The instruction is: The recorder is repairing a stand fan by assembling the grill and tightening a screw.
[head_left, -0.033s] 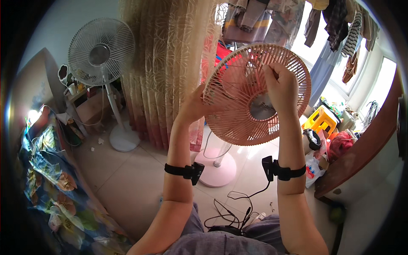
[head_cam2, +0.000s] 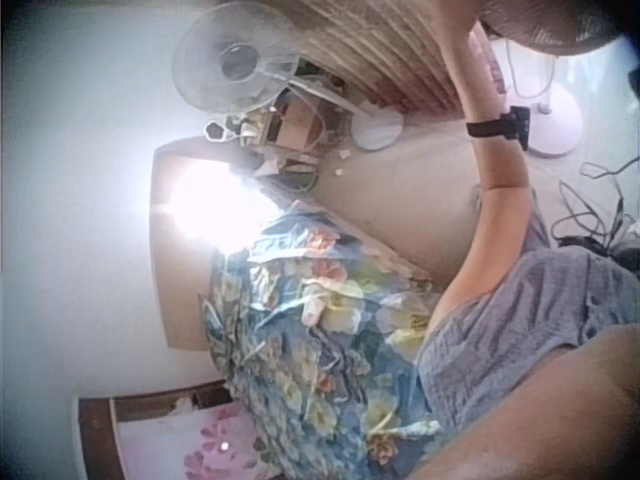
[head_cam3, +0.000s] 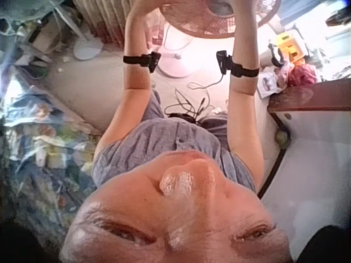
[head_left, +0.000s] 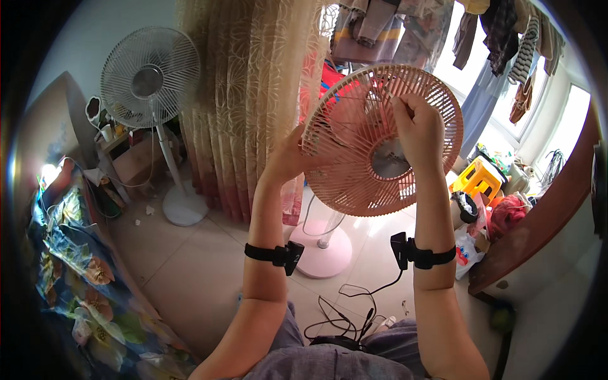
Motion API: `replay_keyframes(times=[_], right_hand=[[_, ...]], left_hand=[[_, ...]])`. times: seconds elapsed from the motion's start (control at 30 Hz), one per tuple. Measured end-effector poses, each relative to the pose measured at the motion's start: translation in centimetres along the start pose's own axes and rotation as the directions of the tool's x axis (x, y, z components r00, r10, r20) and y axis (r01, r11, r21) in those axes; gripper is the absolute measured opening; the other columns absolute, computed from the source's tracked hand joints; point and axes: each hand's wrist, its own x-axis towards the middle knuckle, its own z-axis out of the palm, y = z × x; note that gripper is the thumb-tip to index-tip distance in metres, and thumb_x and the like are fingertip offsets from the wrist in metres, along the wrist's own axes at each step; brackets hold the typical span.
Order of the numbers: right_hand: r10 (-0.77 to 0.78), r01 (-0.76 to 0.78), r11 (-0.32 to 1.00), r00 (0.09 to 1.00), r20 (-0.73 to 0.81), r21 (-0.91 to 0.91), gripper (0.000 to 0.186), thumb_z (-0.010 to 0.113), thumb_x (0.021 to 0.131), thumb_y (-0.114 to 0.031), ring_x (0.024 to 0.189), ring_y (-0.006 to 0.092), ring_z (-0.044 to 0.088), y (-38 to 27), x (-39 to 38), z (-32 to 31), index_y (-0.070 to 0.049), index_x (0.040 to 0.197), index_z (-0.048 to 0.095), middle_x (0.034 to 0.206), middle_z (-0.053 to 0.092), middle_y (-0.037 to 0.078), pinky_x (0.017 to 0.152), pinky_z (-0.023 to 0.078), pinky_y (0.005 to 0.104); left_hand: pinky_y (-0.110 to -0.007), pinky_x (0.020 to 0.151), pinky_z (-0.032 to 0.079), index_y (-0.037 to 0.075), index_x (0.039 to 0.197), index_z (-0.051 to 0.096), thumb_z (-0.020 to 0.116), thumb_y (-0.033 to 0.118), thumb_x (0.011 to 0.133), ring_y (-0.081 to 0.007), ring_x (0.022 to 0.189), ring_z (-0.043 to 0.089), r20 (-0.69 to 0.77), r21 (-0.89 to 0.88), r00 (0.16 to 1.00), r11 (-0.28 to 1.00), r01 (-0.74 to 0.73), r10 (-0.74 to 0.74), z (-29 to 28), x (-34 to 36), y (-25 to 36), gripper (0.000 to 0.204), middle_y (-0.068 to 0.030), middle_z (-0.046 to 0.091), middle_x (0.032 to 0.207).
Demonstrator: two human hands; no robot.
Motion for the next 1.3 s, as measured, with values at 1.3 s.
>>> replay_keyframes(times=[1.3], right_hand=[[-0.172,0.221,0.918,0.970,0.171,-0.330,0.018,0.056,0.085,-0.023,0.071,0.0305,0.064,-1.2,4.2,-3.1,-0.007,0.079,0.062,0.072,0.064,0.011,0.065,0.049,0.0405]], left_hand=[[-0.033,0.082,0.049,0.007,0.122,0.057,0.086,0.035,0.057,-0.0239,0.093,0.065,-0.079,0.103,0.996,0.994,0.037,-0.029,-0.4,-0.2,-1.2,0.077,-0.0127,0.068,0.102]])
